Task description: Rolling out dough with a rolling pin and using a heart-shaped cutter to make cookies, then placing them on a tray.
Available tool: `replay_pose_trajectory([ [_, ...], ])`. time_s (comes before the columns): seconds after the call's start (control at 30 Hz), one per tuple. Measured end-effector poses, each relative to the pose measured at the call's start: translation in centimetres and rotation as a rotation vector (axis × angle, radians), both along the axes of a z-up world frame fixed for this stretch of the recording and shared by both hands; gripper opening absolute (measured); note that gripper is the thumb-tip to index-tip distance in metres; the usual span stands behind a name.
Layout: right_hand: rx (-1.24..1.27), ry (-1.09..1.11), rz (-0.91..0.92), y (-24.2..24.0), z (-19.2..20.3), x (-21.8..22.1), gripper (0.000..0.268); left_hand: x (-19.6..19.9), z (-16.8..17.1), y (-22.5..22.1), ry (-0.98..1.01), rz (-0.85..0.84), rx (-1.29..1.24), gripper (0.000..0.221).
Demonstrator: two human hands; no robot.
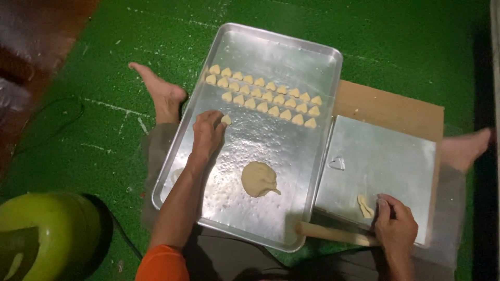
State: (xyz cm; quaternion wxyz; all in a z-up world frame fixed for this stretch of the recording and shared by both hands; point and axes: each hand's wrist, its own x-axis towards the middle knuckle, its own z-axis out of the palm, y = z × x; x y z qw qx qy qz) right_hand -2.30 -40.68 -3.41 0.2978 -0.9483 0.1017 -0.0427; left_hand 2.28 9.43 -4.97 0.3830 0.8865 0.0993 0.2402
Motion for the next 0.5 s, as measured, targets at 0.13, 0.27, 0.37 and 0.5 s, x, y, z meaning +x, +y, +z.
replay_pose_trajectory([
  [0.13,-0.072,-0.187,0.081,-0.9,-2.0,-0.1,0.022,0.8,-0.4,0.2,0.098,0.033,0.026,0.036],
  [0.27,-0.061,-0.177,0.084,-0.7,-1.8,-0.1,0.021,2.0,-2.5,1.6,0.069,0.026,0.135,0.027],
  [0.37,-0.106,-0.176,0.074,-0.6,-1.6,-0.1,0.02,2.8,-3.3,2.9,0.112,-0.001,0.159,0.026],
  [0.5,-0.077,-0.186,0.071,-1.1,-2.6,-0.1,0.022,4.4,-4.8,5.4,0.02,0.024,0.352,0.015],
])
